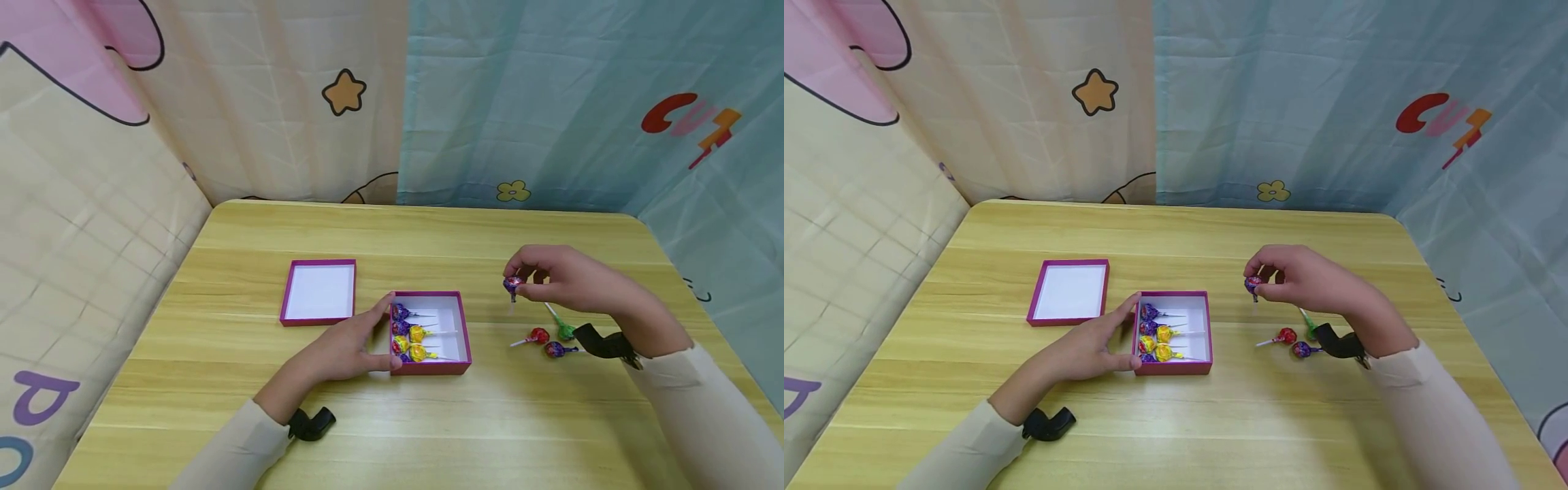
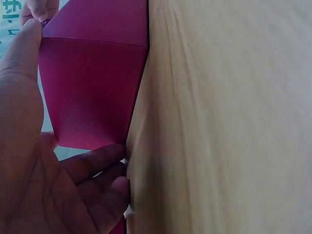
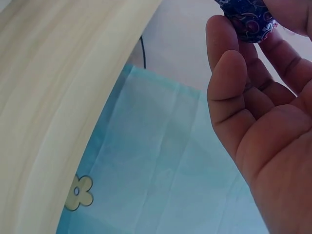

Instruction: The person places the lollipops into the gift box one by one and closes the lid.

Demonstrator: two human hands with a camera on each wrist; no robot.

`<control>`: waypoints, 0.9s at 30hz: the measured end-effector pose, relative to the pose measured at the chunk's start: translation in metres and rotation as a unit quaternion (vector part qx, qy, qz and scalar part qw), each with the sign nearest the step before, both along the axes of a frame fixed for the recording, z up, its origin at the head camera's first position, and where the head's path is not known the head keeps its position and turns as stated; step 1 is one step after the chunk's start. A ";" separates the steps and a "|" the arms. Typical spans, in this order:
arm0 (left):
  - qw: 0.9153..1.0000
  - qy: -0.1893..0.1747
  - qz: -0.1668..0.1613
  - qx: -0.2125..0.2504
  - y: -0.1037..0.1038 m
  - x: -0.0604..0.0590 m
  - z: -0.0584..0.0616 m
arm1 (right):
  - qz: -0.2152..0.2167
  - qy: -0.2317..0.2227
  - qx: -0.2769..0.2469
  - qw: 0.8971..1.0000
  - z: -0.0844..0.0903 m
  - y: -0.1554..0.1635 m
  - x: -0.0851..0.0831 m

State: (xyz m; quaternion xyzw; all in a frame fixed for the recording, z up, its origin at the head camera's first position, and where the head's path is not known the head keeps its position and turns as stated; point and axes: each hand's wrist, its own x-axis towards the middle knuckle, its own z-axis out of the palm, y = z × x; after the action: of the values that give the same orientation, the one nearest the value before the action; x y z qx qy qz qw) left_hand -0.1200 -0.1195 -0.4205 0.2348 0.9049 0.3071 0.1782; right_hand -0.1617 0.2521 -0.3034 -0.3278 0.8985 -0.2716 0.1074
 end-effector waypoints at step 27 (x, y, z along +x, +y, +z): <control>1.000 -0.001 0.003 0.002 0.002 -0.002 0.002 | 0.156 -0.166 0.072 0.971 0.004 -0.098 -0.043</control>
State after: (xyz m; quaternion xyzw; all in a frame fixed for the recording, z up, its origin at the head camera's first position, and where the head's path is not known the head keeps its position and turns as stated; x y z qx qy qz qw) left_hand -0.1216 -0.1178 -0.4186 0.2324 0.9049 0.3093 0.1775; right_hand -0.2049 0.1541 -0.2997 -0.4058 0.8230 -0.2364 0.3195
